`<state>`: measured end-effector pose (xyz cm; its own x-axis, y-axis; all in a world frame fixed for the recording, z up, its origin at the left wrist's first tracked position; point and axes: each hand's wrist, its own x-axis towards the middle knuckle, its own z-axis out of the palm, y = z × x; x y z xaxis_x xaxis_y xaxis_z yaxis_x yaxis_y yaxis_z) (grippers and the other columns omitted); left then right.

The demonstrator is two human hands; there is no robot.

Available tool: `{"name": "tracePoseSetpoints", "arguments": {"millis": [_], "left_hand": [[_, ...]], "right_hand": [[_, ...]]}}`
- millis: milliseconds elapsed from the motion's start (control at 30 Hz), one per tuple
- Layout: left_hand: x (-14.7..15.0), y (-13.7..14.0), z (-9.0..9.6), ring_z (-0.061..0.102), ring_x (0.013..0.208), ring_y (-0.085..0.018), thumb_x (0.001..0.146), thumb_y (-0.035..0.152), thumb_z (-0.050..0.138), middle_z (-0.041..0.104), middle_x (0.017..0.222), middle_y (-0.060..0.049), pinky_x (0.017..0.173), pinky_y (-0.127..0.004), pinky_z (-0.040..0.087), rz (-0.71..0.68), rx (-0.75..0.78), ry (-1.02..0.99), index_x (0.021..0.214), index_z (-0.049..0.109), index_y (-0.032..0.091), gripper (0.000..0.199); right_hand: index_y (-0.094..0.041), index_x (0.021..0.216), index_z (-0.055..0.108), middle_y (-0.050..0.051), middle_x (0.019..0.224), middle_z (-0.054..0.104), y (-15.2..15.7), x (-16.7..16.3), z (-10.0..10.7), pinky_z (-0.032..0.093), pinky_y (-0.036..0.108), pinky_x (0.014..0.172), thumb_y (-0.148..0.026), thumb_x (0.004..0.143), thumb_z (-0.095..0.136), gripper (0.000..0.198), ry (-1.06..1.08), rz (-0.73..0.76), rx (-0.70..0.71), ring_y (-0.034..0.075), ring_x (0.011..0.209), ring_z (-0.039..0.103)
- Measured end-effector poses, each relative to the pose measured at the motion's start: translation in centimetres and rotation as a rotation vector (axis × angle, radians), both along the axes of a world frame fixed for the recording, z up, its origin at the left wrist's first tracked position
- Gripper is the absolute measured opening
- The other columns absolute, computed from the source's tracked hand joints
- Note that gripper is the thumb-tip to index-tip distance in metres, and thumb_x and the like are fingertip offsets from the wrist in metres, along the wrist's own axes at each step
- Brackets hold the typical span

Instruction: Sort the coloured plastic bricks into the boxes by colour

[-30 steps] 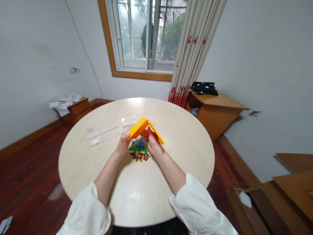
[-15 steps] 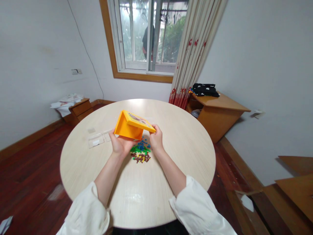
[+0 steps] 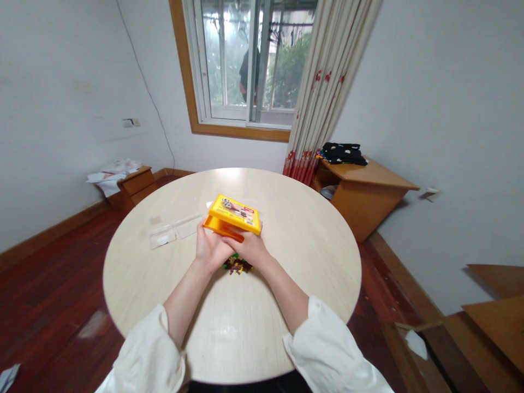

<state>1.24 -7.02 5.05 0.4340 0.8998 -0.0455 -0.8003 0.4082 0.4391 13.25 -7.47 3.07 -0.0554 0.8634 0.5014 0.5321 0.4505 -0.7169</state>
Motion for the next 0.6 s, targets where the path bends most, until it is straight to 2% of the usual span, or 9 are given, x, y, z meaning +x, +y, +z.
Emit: {"name": "tracePoseSetpoints", "arguments": {"millis": [100,167,233,333,400,500,600], "left_hand": [[-0.1,0.1,0.1,0.062,0.094,-0.025,0.079,0.048,0.044,0.066,0.102,-0.011,0.090,-0.047,0.045,-0.067,0.053,0.115,0.101,0.060,0.016,0.042],[-0.4,0.6,-0.3,0.063,0.086,-0.022,0.077,0.043,0.048,0.067,0.095,-0.009,0.087,-0.044,0.047,-0.020,0.103,0.259,0.094,0.062,0.018,0.034],[-0.9,1.5,-1.0,0.063,0.080,-0.020,0.074,0.039,0.054,0.067,0.086,-0.008,0.085,-0.040,0.048,0.151,0.177,0.474,0.086,0.064,0.017,0.028],[-2.0,3.0,-2.5,0.061,0.072,-0.018,0.067,0.036,0.059,0.065,0.071,-0.006,0.085,-0.038,0.046,0.487,0.292,0.841,0.069,0.065,0.015,0.023],[-2.6,3.7,-3.3,0.060,0.075,-0.021,0.066,0.037,0.059,0.065,0.071,-0.007,0.086,-0.040,0.045,0.586,0.345,0.987,0.064,0.066,0.016,0.022],[-2.8,4.1,-4.2,0.061,0.081,-0.024,0.065,0.036,0.060,0.067,0.074,-0.008,0.089,-0.042,0.042,0.586,0.392,1.106,0.064,0.067,0.018,0.020],[-2.4,3.7,-4.8,0.063,0.087,-0.027,0.066,0.038,0.062,0.069,0.080,-0.010,0.091,-0.043,0.041,0.499,0.440,1.131,0.070,0.068,0.019,0.020]], "right_hand": [[-0.026,0.086,0.072,0.002,0.093,0.072,0.0,0.4,0.0,0.040,0.041,0.097,-0.031,0.078,0.060,0.015,0.071,0.023,-0.001,0.022,0.095,0.062],[-0.025,0.082,0.072,0.003,0.088,0.072,0.0,1.3,0.3,0.043,0.039,0.093,-0.030,0.078,0.058,0.015,0.134,0.008,0.045,0.021,0.087,0.064],[-0.024,0.081,0.072,0.004,0.088,0.072,-0.1,2.8,0.5,0.044,0.039,0.091,-0.033,0.076,0.061,0.015,0.183,-0.047,0.086,0.022,0.086,0.063],[-0.022,0.080,0.071,0.005,0.091,0.072,-0.4,6.3,0.7,0.042,0.042,0.092,-0.037,0.073,0.061,0.019,0.196,-0.198,0.109,0.024,0.089,0.062],[-0.019,0.077,0.070,0.007,0.087,0.072,-0.4,9.1,0.6,0.043,0.042,0.088,-0.042,0.070,0.061,0.026,0.187,-0.308,0.109,0.025,0.085,0.062],[-0.015,0.072,0.067,0.009,0.077,0.070,0.0,13.2,0.0,0.045,0.038,0.079,-0.047,0.069,0.058,0.034,0.172,-0.448,0.056,0.024,0.075,0.062],[-0.015,0.072,0.067,0.007,0.076,0.069,0.7,16.1,-1.0,0.045,0.036,0.075,-0.046,0.070,0.056,0.033,0.028,-0.477,-0.049,0.022,0.072,0.061]]}}
